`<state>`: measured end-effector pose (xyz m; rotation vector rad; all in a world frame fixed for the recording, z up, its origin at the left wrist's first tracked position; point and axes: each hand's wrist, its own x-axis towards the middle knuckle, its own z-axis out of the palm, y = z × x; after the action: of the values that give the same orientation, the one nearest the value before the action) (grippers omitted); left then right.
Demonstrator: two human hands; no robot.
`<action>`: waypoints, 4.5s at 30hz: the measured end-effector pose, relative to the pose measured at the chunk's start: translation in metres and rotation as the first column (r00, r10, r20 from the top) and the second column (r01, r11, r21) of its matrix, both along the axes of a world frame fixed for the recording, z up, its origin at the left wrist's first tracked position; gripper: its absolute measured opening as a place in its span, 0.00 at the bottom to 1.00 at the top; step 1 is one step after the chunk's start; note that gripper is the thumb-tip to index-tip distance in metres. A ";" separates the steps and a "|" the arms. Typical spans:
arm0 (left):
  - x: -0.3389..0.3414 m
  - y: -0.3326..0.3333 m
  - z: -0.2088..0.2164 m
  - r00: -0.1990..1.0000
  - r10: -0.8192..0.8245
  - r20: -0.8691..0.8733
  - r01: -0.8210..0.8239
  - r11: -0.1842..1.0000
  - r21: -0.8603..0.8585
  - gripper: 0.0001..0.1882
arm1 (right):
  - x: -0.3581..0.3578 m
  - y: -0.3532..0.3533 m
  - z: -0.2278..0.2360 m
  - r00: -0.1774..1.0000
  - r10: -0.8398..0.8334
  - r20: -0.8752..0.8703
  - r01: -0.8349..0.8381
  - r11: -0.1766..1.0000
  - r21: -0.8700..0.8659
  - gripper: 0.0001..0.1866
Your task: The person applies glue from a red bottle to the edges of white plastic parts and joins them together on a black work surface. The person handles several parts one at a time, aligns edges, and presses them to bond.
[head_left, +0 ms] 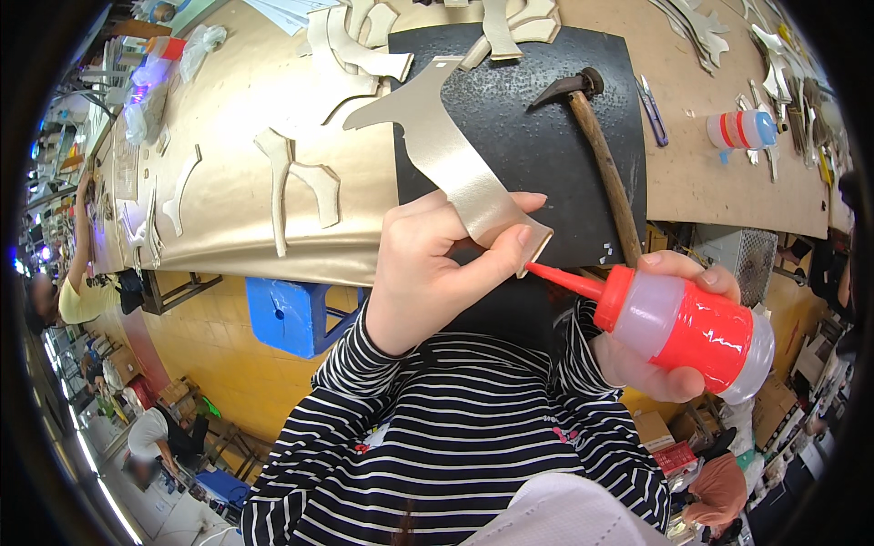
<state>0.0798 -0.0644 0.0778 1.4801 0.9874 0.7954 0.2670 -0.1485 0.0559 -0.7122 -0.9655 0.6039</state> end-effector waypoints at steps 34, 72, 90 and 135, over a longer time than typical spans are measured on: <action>0.000 -0.001 -0.004 1.000 0.021 -0.008 -0.020 0.998 0.057 0.10 | 0.015 -0.011 0.008 0.925 0.170 0.341 -0.151 0.985 -0.084 0.44; -0.009 -0.005 0.004 0.986 0.036 0.164 0.008 0.966 -0.260 0.11 | 0.004 -0.009 0.013 0.946 -0.075 0.315 0.133 0.977 -0.169 0.42; -0.010 -0.004 0.009 0.955 -0.095 0.281 0.212 0.881 -0.422 0.16 | 0.041 0.048 -0.001 0.577 0.732 0.362 -0.730 0.661 -0.175 0.29; -0.249 0.060 -0.109 0.664 0.735 0.141 -0.556 0.610 -0.564 0.28 | -0.015 0.027 -0.054 0.770 0.155 -0.619 -0.525 0.705 -0.477 0.44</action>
<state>-0.1690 -0.0043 -0.0311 0.4613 1.3429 1.1941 0.2521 -0.1211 0.0021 -0.8767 -0.3321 1.4494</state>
